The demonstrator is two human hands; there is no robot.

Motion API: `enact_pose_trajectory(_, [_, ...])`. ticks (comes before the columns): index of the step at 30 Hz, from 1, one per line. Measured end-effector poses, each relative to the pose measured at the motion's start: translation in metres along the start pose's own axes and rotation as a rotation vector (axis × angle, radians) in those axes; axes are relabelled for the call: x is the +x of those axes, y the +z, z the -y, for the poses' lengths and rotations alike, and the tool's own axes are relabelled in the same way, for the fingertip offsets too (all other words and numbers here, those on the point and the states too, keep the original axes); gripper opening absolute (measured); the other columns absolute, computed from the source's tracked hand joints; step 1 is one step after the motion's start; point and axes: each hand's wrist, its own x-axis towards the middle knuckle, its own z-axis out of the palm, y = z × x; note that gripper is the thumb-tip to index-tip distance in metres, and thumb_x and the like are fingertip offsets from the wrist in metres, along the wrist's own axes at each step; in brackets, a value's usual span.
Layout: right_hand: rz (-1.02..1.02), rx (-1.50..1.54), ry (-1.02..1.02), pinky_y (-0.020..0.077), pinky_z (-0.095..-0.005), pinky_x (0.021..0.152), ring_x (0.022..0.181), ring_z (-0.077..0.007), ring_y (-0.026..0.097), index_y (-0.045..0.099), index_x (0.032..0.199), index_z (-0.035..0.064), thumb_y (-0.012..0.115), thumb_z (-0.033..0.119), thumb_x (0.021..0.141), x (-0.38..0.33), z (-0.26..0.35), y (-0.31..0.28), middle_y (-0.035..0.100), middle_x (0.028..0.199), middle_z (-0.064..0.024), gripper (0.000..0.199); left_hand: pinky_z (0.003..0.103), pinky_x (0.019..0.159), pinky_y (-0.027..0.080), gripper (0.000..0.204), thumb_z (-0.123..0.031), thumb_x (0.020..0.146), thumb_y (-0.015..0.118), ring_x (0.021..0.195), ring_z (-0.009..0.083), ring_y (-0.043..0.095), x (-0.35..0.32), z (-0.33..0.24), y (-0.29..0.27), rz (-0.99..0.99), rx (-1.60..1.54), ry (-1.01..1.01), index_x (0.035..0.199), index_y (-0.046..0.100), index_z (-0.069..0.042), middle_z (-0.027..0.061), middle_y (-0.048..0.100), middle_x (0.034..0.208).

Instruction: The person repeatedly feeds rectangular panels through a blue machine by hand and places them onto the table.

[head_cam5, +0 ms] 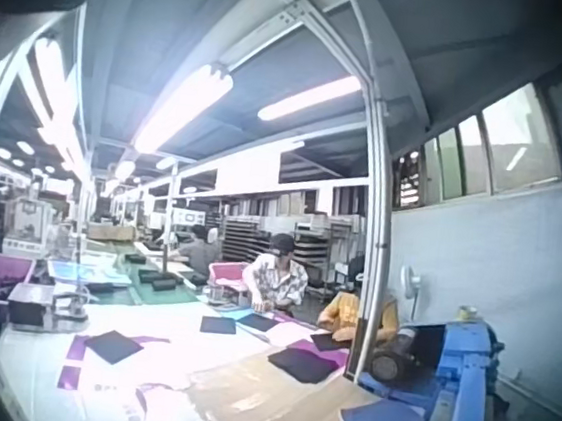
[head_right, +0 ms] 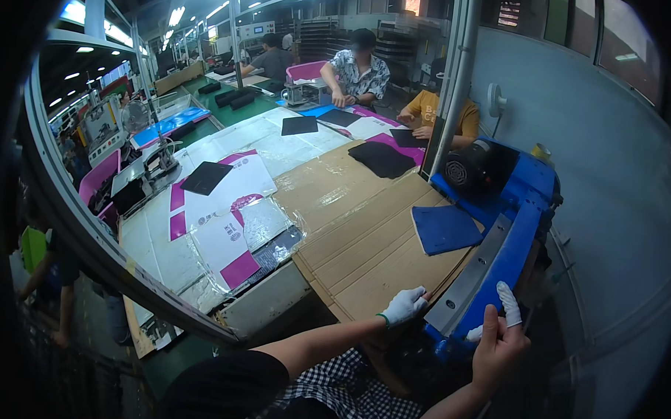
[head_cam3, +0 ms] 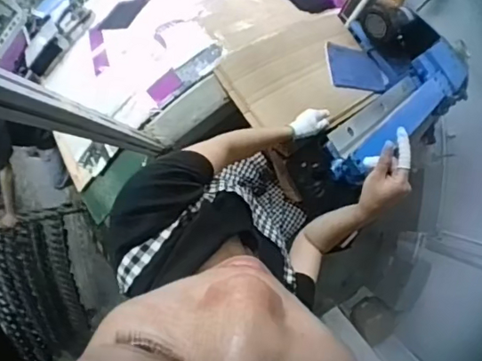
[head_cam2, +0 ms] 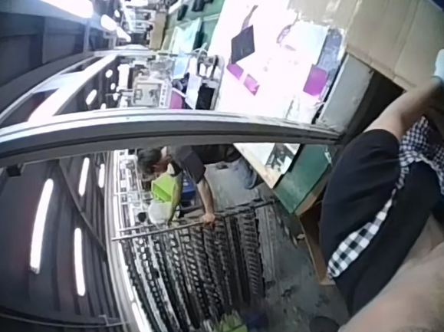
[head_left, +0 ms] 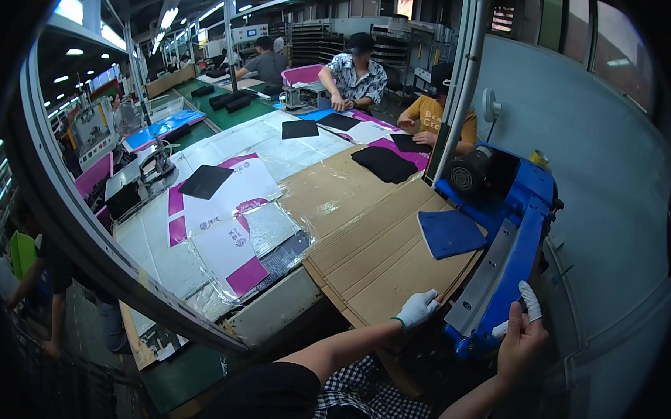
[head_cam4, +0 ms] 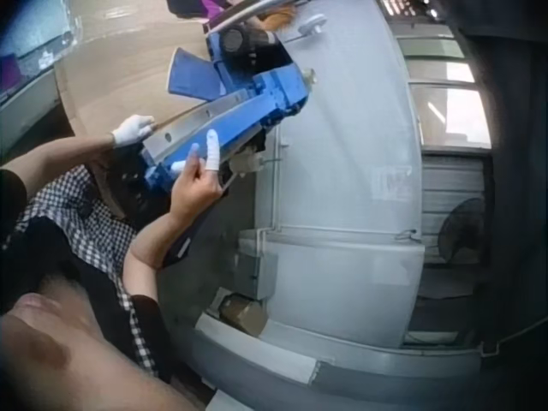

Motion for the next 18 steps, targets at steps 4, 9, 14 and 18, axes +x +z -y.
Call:
enact_pose_trajectory(4, [0.006,-0.041,-0.016,0.0339,-0.0174,0.039,0.036,-0.0069,0.040,0.058,0.100,-0.0056,0.057,0.021,0.087,0.0007,0.0033,-0.0028,0.051,0.049,-0.0044,0.030,0.035,0.067,0.042,0.035,-0.034,0.092,0.037,0.071,0.0264,0.052,-0.0016,-0.0042,-0.0019,0.018,-0.020,-0.007,0.087,0.050,-0.002,0.0107,0.055,0.078])
enact_pose_trajectory(9, [0.010,-0.042,-0.009,0.0331,-0.0182,0.039,0.035,-0.0071,0.039,0.058,0.099,-0.0059,0.056,0.021,0.087,0.0016,0.0048,-0.0021,0.049,0.047,-0.0039,0.029,0.037,0.068,0.043,0.036,-0.034,0.092,0.038,0.071,0.0315,0.053,-0.0024,-0.0065,-0.0028,0.011,-0.055,-0.002,0.089,0.050,-0.001,0.0137,0.057,0.080])
enact_pose_trajectory(14, [0.023,-0.033,-0.023,0.0324,-0.0192,0.038,0.035,-0.0074,0.039,0.058,0.098,-0.0062,0.055,0.021,0.088,0.0035,0.0071,-0.0029,0.049,0.047,-0.0035,0.029,0.037,0.068,0.043,0.035,-0.034,0.092,0.038,0.072,0.0314,0.054,0.0002,-0.0022,-0.0032,0.015,-0.033,0.006,0.090,0.051,-0.001,0.0136,0.057,0.081])
enact_pose_trajectory(18, [0.001,-0.038,-0.002,0.0322,-0.0197,0.038,0.035,-0.0077,0.040,0.059,0.095,-0.0064,0.055,0.021,0.088,0.0041,0.0107,-0.0020,0.050,0.047,-0.0032,0.028,0.037,0.068,0.043,0.035,-0.034,0.091,0.038,0.073,0.0311,0.054,0.0008,-0.0021,-0.0032,0.023,-0.022,0.005,0.092,0.051,-0.001,0.0135,0.058,0.081])
